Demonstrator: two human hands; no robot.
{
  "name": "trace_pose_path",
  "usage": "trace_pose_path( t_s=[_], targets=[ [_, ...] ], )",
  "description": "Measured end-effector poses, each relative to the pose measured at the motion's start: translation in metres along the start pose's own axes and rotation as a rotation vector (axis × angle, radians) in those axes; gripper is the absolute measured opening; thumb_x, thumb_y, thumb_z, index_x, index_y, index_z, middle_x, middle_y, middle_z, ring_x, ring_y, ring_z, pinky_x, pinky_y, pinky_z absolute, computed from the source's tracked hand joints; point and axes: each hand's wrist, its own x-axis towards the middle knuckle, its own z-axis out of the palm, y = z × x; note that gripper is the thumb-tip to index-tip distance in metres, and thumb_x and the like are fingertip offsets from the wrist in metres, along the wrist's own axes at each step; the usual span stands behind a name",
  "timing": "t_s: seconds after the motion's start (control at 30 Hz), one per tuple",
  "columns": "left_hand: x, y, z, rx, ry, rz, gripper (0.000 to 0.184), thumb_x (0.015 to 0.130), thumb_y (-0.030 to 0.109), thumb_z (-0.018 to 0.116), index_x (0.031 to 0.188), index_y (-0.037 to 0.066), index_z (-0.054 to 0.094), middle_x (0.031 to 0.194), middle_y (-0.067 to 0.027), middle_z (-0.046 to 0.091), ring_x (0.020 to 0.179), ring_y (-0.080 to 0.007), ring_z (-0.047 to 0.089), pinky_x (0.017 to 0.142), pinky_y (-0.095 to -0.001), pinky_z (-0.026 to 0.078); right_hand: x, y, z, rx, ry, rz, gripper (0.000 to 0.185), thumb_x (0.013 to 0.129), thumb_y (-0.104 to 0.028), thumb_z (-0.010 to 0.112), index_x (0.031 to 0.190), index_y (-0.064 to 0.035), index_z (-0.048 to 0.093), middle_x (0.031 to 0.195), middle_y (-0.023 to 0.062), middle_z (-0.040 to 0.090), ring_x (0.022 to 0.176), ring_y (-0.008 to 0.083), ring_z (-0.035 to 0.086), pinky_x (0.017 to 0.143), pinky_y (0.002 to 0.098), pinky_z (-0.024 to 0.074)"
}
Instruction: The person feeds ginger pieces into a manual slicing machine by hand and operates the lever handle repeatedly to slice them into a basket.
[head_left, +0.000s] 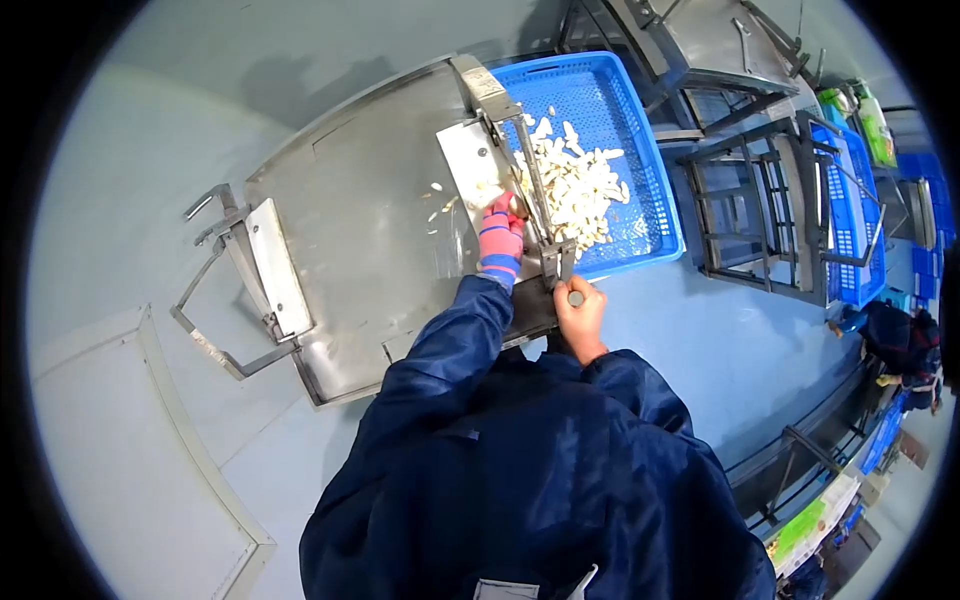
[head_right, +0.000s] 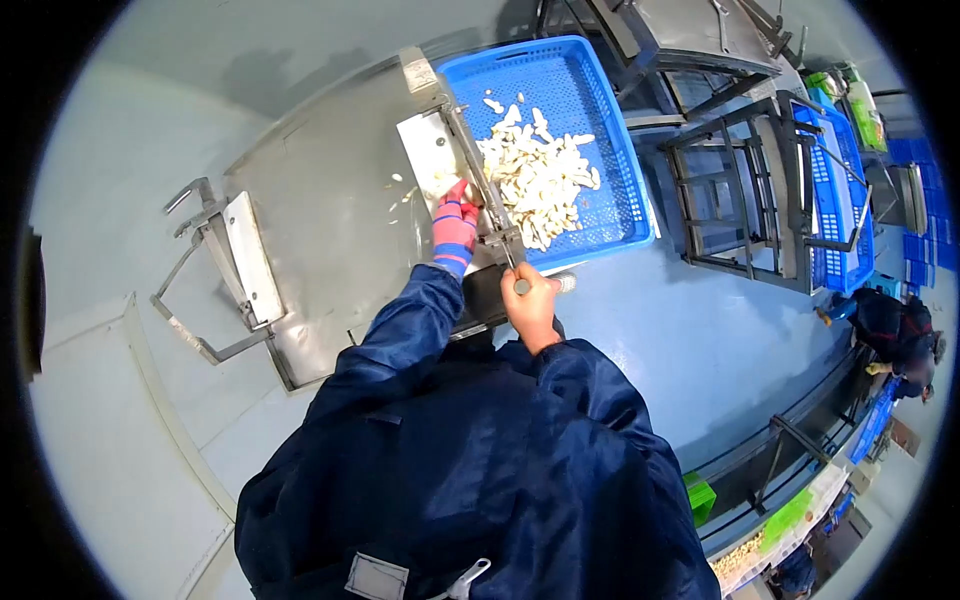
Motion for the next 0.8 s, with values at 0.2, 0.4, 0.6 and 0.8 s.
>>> trace_pose_path(
  t_s=[0.2,0.4,0.6,0.8],
  targets=[
    [0.005,-0.024,0.014,-0.32,0.058,-0.132,0.03,0.079,-0.003,0.056,0.108,0.004,0.055,0.078,-0.007,0.06,0.069,-0.014,0.056,0.065,-0.0273,0.047,0.002,-0.01,-0.004,-0.01,-0.001,-0.008,0.022,0.076,-0.01,0.06,0.061,-0.0002,0.049,0.052,0.0165,0.047,0.044,0.0259,0.044,0.047,0.0351,0.0379],
    [0.016,-0.024,0.013,-0.393,0.003,-0.269,0.024,0.081,0.001,0.057,0.104,0.004,0.057,0.076,-0.0046,0.06,0.066,-0.0117,0.055,0.061,-0.0258,0.046,0.002,0.009,0.002,0.015,-0.014,-0.08,0.021,0.076,-0.006,0.061,0.061,0.0014,0.048,0.053,0.017,0.046,0.045,0.0223,0.04,0.047,0.0345,0.0369],
    [0.017,-0.018,0.013,-0.465,-0.024,-0.301,0.026,0.081,-0.003,0.055,0.106,0.004,0.056,0.08,-0.0053,0.062,0.066,-0.0119,0.056,0.06,-0.0252,0.047,-0.002,0.015,0.002,-0.057,-0.05,-0.085,0.027,0.077,-0.016,0.062,0.057,-0.0063,0.046,0.052,0.0136,0.051,0.047,0.0326,0.051,0.052,0.0385,0.036],
    [0.02,-0.036,0.02,-0.32,-0.01,-0.188,0.022,0.079,0.0,0.057,0.102,0.002,0.059,0.083,-0.0066,0.064,0.073,-0.0141,0.059,0.069,-0.0262,0.047,0.007,-0.02,-0.009,-0.026,-0.083,0.075,0.025,0.077,-0.015,0.061,0.057,-0.0064,0.048,0.053,0.0122,0.051,0.051,0.0322,0.053,0.067,0.0422,0.035]
  ],
)
